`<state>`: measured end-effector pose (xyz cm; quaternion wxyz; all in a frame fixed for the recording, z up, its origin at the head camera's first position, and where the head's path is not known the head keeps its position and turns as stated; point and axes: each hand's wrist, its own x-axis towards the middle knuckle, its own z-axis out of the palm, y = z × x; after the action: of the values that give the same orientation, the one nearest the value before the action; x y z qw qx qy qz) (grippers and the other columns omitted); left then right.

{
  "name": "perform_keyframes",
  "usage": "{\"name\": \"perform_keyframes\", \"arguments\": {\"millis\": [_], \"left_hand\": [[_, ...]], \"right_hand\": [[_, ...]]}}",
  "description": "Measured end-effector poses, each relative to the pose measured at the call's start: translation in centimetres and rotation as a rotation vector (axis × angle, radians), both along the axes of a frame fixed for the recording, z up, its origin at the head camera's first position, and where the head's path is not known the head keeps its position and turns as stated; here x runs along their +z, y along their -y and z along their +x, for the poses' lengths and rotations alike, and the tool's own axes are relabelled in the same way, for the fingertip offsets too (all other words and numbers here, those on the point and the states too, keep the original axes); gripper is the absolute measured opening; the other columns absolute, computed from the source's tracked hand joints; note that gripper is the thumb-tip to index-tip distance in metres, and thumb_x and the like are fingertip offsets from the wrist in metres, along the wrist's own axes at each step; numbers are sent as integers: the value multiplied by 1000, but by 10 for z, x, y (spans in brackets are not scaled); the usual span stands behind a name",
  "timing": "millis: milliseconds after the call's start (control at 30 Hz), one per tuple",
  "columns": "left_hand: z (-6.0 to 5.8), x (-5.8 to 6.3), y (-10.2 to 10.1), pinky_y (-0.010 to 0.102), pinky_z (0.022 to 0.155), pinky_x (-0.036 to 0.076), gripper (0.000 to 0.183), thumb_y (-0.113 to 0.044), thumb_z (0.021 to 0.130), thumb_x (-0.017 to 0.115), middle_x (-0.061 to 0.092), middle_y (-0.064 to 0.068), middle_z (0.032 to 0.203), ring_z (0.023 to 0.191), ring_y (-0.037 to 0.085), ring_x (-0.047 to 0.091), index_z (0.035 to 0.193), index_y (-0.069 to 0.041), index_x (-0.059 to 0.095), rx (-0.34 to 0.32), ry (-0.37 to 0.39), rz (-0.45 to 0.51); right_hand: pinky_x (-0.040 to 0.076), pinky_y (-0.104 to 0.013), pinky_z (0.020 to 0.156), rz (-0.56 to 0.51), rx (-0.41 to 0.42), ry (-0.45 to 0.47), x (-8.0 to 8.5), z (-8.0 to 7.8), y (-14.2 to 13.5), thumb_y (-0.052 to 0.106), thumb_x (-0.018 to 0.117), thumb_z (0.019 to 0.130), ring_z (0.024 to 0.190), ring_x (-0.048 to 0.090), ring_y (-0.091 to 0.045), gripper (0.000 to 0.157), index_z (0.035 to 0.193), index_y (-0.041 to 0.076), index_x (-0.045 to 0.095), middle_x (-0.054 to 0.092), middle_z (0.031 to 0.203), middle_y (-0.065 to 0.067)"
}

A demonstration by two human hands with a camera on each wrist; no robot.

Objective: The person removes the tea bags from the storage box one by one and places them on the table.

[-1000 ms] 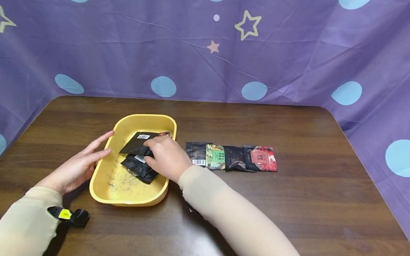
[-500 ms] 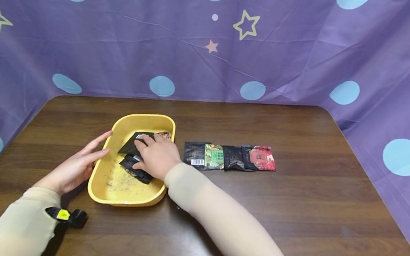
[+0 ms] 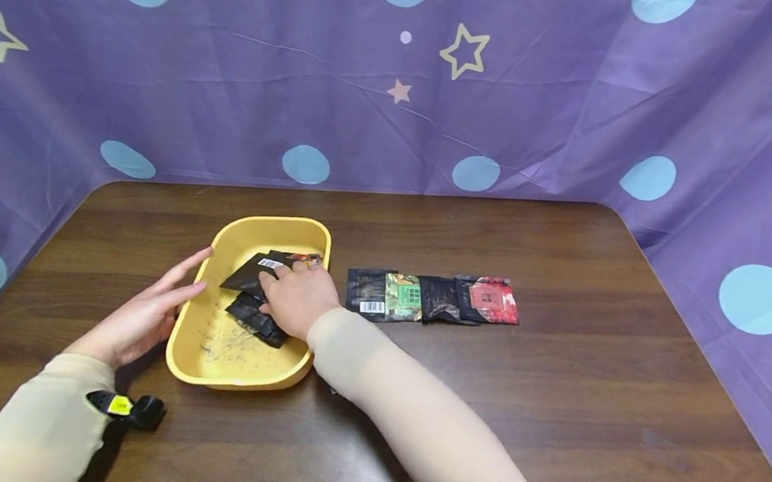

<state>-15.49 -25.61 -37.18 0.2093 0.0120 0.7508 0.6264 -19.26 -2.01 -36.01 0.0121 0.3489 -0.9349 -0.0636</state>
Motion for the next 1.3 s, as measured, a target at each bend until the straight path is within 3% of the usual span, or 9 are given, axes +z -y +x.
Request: {"name": "perform_keyframes", "arguments": {"millis": [233,400,567,767,1067,1300], "left_hand": [[0,0,0,54,104,39,66,-41,105,43,-6,8,167,147,40,18,158,-43,4,3,3,-2],[0,1,-1,65,110,29,65,-41,105,43,-10,6,167,148,41,14,158,-44,4,2,7,-7],[0,2,-1,71,111,21,66,-40,106,43,-13,5,166,149,41,10,158,-43,3,5,11,-2],[1,3,-1,70,111,24,67,-41,105,44,-16,4,166,149,41,10,158,-42,3,9,0,-4],[3,2,-4,60,108,33,66,-41,105,43,-10,7,166,148,39,15,159,-40,4,17,-4,0],[2,1,-3,63,109,31,66,-41,105,43,-12,6,166,149,40,12,158,-41,3,20,1,-7]], "right_hand": [[54,-34,90,-105,15,-23,0,0,-3,47,61,96,115,63,-15,41,128,22,66,67,124,4],[57,-35,76,-176,26,-39,-1,0,-4,37,63,96,97,69,-14,25,115,23,73,71,108,5],[57,-35,79,-272,27,-15,-1,0,-5,29,61,99,97,70,-14,21,115,24,74,73,110,5],[57,-35,77,-450,10,-7,-1,2,-8,25,59,100,94,70,-14,19,109,19,74,75,104,6],[54,-29,90,-682,39,51,-1,2,-15,18,59,100,100,69,-12,15,105,14,73,74,104,2],[54,-27,77,-854,-12,119,9,6,-26,17,62,99,84,67,-12,12,102,11,72,75,101,-1]]}}
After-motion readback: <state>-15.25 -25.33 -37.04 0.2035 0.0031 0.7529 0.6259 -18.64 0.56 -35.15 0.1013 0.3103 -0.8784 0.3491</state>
